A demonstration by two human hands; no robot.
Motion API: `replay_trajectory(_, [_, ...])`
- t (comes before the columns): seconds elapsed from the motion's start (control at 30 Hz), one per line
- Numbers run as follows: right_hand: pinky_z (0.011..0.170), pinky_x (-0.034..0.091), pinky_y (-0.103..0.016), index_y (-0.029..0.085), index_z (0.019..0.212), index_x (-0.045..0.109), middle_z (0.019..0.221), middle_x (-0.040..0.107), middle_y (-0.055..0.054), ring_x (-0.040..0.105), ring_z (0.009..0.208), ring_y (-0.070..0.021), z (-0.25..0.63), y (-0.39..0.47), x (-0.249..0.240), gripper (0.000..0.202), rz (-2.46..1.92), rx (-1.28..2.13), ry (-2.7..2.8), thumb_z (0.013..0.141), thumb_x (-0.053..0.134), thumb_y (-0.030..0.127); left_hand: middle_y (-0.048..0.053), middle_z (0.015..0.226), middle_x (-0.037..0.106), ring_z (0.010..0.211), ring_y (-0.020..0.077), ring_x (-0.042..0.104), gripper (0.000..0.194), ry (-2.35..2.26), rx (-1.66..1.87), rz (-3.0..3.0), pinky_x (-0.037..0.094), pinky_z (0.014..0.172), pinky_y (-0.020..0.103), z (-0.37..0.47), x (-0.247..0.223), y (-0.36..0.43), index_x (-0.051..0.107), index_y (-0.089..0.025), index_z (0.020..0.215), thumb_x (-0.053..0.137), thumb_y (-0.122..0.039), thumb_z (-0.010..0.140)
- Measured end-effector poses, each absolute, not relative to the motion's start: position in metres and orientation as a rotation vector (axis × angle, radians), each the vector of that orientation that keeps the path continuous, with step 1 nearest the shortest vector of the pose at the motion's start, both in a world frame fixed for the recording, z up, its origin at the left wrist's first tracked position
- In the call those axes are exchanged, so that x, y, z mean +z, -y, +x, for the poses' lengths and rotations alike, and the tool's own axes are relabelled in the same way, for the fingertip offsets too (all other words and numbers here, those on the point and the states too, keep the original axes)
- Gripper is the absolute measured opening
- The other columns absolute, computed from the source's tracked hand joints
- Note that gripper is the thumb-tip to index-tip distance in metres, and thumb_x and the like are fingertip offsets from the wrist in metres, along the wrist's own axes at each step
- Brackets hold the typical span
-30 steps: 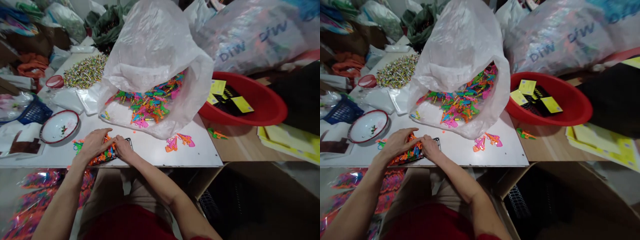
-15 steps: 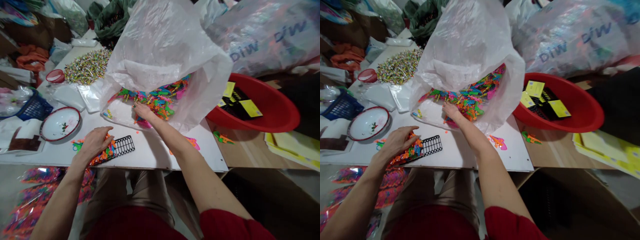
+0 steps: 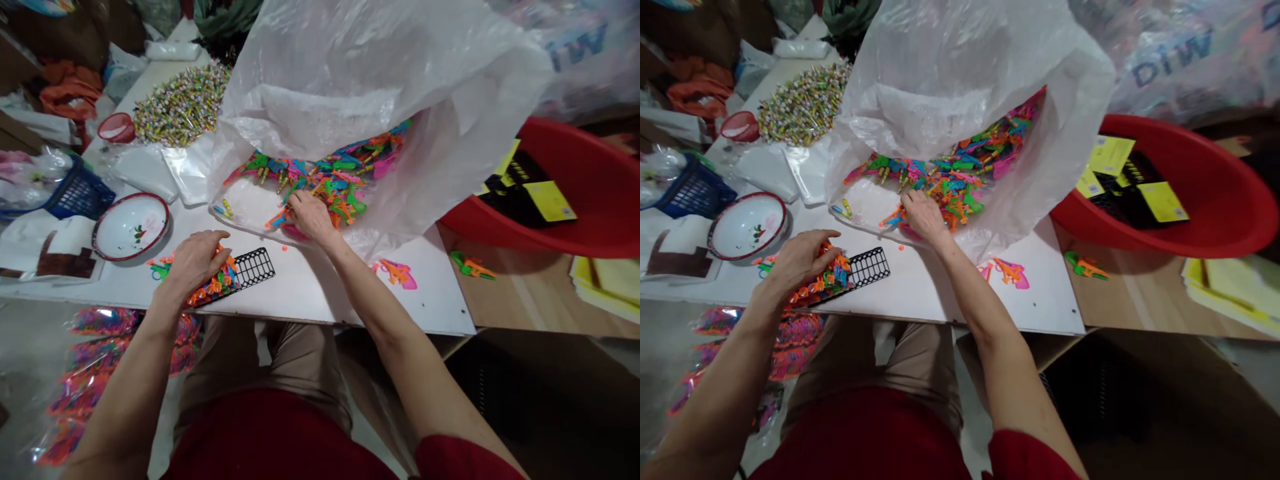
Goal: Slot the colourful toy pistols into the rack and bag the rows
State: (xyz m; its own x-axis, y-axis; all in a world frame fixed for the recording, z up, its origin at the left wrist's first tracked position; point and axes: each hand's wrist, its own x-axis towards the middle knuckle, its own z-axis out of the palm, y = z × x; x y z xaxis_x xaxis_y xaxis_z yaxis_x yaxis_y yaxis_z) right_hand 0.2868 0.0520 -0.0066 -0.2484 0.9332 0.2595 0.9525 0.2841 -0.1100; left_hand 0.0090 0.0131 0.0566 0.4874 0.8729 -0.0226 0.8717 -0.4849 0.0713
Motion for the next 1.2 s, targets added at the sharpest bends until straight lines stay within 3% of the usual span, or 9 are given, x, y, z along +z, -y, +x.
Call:
replay_trajectory(0.17, [0.083,0.040,-0.034,0.012,0.110,0.054,0.107,0.059,-0.014,0.052,0.099,-0.0263,0.290,-0.045,0.018,0.022,-1.729,0.009,2.059,0.093,0.041,0.017,0.010,0.103,0.068,0.097,0.0261,0.063,0.040,-1.572,0.007,2.646,0.046,0.087,0.036,0.010,0.057,-0.012,0.058,-0.016,0.122,0.043,-0.037,0.091])
replay_trajectory(0.3, [0.078,0.043,-0.033,0.013,0.118,0.051,0.110,0.058,-0.013,0.055,0.093,-0.0246,0.288,-0.033,0.004,0.030,-1.809,0.187,1.832,0.090,0.045,0.020,0.009,0.104,0.069,0.099,0.0259,0.062,0.040,-1.602,-0.015,2.663,0.046,0.088,0.036,0.010,0.057,-0.010,0.058,-0.018,0.122,0.042,-0.039,0.091])
replay_trajectory(0.47, [0.073,0.044,-0.029,0.016,0.101,0.059,0.101,0.059,-0.009,0.056,0.083,-0.0196,0.287,-0.025,-0.020,0.020,-1.800,0.227,1.660,0.085,0.050,0.023,0.009,0.104,0.068,0.099,0.0259,0.062,0.041,-1.605,-0.021,2.641,0.045,0.089,0.036,0.010,0.058,-0.011,0.058,-0.018,0.122,0.044,-0.039,0.090])
replay_trajectory(0.7, [0.064,0.041,-0.027,0.019,0.083,0.054,0.071,0.057,0.001,0.051,0.064,-0.0160,0.279,-0.023,-0.008,0.010,-1.731,0.493,1.461,0.079,0.057,0.027,0.008,0.103,0.068,0.099,0.0263,0.062,0.040,-1.588,-0.016,2.624,0.045,0.088,0.036,0.010,0.057,-0.012,0.059,-0.018,0.121,0.045,-0.041,0.090])
replay_trajectory(0.83, [0.062,0.039,-0.027,0.020,0.087,0.055,0.068,0.053,0.002,0.048,0.062,-0.0149,0.268,-0.013,-0.005,0.013,-1.559,0.478,1.375,0.082,0.054,0.033,0.008,0.101,0.067,0.098,0.0254,0.062,0.039,-1.581,-0.019,2.620,0.045,0.087,0.036,0.010,0.058,-0.011,0.059,-0.018,0.120,0.044,-0.039,0.091])
replay_trajectory(0.97, [0.058,0.036,-0.026,0.021,0.073,0.052,0.059,0.046,0.004,0.043,0.055,-0.0134,0.255,0.001,-0.004,0.018,-1.543,0.662,1.407,0.081,0.055,0.036,0.010,0.103,0.067,0.099,0.0260,0.061,0.039,-1.586,-0.024,2.601,0.045,0.088,0.036,0.011,0.059,-0.011,0.059,-0.017,0.120,0.044,-0.038,0.091])
replay_trajectory(1.2, [0.058,0.037,-0.025,0.020,0.078,0.054,0.064,0.052,0.003,0.046,0.057,-0.0131,0.226,0.032,-0.017,0.017,-1.501,0.828,1.486,0.080,0.058,0.037,0.008,0.101,0.067,0.097,0.0248,0.061,0.038,-1.575,-0.028,2.616,0.045,0.087,0.035,0.010,0.058,-0.012,0.059,-0.018,0.119,0.045,-0.039,0.091])
